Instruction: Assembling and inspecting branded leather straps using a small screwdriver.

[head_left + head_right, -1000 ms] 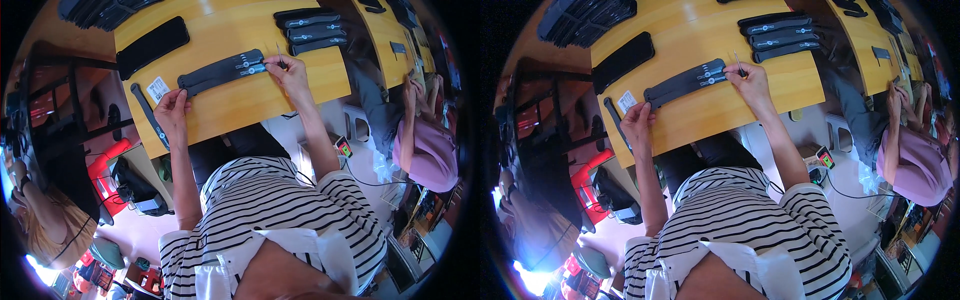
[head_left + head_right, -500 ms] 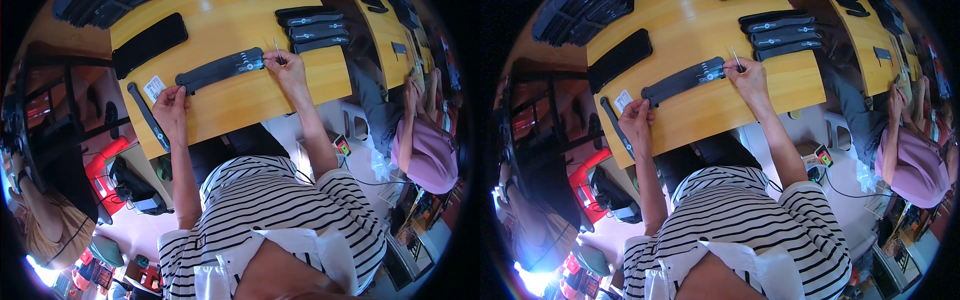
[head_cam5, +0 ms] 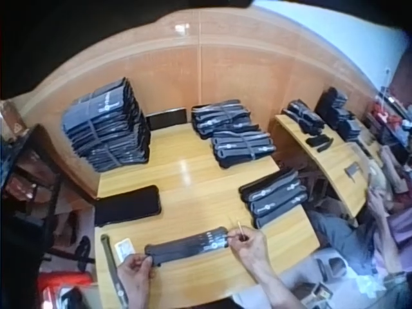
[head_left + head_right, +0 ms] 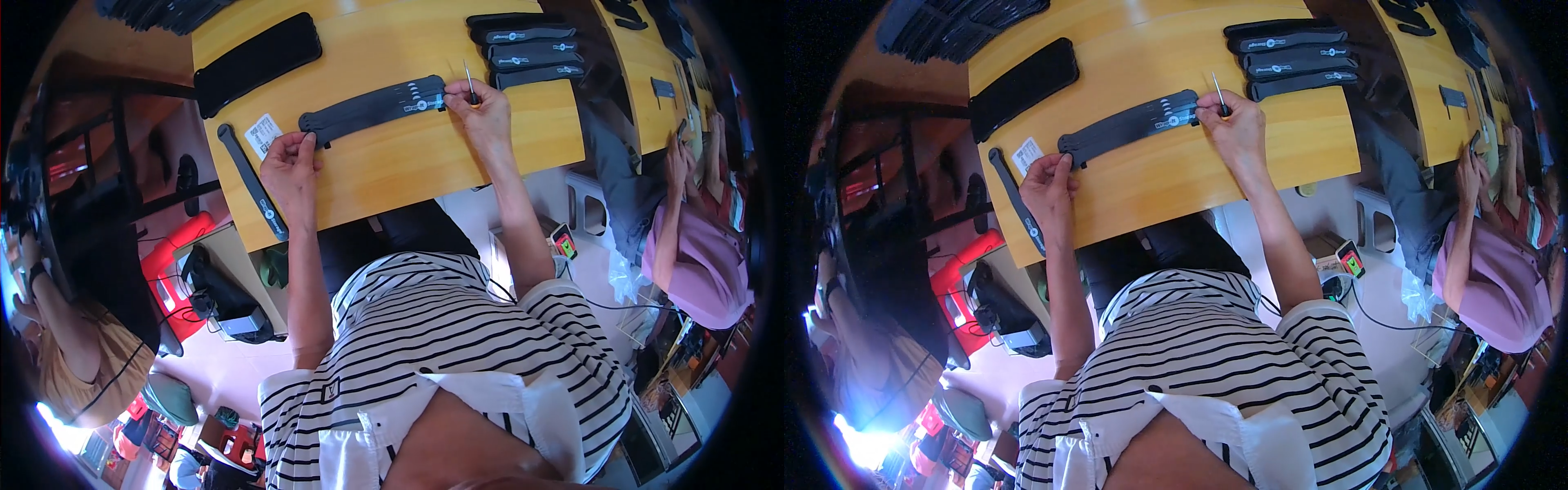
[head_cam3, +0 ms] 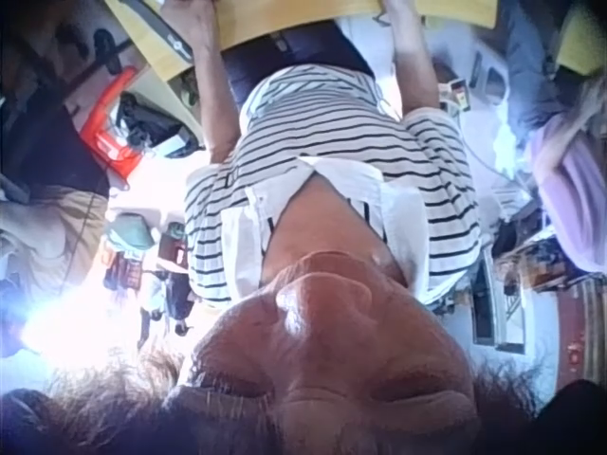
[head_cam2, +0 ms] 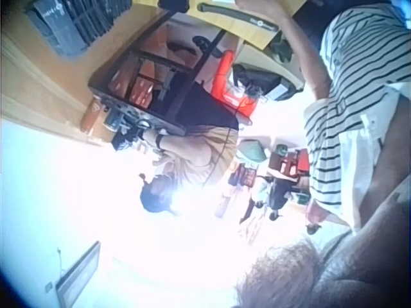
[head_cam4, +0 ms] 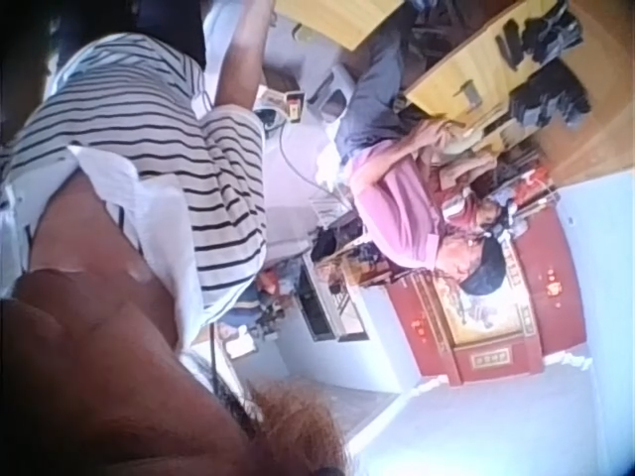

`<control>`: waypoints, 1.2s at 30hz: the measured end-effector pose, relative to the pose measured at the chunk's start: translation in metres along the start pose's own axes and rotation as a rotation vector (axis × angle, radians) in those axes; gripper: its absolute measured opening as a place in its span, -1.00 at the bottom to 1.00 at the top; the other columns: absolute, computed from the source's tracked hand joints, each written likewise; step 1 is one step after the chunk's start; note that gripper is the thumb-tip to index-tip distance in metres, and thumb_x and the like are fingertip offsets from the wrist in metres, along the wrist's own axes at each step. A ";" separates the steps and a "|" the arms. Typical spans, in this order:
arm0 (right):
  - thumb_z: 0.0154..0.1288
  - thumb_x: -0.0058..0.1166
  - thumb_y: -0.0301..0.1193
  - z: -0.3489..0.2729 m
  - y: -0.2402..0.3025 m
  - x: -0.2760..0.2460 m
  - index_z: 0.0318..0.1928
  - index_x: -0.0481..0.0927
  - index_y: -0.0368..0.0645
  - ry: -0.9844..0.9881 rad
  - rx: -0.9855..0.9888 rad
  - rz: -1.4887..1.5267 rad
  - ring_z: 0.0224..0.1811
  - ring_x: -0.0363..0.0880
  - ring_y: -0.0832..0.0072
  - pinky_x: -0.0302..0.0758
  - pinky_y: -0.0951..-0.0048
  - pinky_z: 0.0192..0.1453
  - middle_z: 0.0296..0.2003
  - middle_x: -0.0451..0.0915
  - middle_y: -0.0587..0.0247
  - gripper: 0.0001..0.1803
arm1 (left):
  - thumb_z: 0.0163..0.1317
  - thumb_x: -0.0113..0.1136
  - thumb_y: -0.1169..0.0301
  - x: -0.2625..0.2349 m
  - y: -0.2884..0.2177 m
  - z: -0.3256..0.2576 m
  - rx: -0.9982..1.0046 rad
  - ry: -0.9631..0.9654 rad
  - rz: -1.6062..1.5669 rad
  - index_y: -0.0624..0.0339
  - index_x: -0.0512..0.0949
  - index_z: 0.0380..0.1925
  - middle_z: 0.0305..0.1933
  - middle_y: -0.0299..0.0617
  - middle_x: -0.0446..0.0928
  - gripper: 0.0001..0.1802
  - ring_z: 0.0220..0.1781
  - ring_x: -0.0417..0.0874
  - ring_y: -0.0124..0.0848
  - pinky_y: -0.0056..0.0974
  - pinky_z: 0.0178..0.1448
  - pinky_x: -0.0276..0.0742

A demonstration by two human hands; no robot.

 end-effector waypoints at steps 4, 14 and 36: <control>0.01 0.19 -0.60 -0.001 0.005 0.003 -0.36 0.63 -0.27 -0.003 -0.004 0.022 -0.54 0.42 0.71 0.36 0.65 -0.45 -0.61 0.53 0.39 -0.88 | 0.11 0.23 0.48 -0.001 -0.002 -0.001 0.000 -0.018 0.015 0.29 0.53 -0.41 -0.60 -0.30 0.48 -0.89 -0.67 0.42 -0.62 -0.55 -0.60 0.29; 0.04 0.17 -0.65 -0.002 0.008 0.003 -0.35 0.61 -0.32 0.023 0.034 -0.006 -0.47 0.38 0.75 0.35 0.71 -0.37 -0.52 0.52 0.44 -0.89 | 0.12 0.22 0.51 0.001 0.000 0.000 -0.038 -0.017 0.001 0.29 0.52 -0.44 -0.60 -0.30 0.48 -0.91 -0.68 0.42 -0.62 -0.55 -0.60 0.31; 0.00 0.19 -0.56 -0.004 0.015 0.002 -0.40 0.60 -0.27 -0.033 -0.032 -0.067 -0.59 0.45 0.63 0.38 0.57 -0.45 -0.64 0.53 0.29 -0.91 | 0.13 0.21 0.50 0.000 0.005 0.001 -0.014 -0.026 -0.002 0.30 0.50 -0.41 -0.56 -0.30 0.48 -0.90 -0.67 0.42 -0.62 -0.54 -0.62 0.33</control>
Point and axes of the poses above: each hand's wrist, its own z-axis towards the middle knuckle, its own x-axis out of the palm, y = z × x, the point moved 7 cm from there along z, towards the middle knuckle
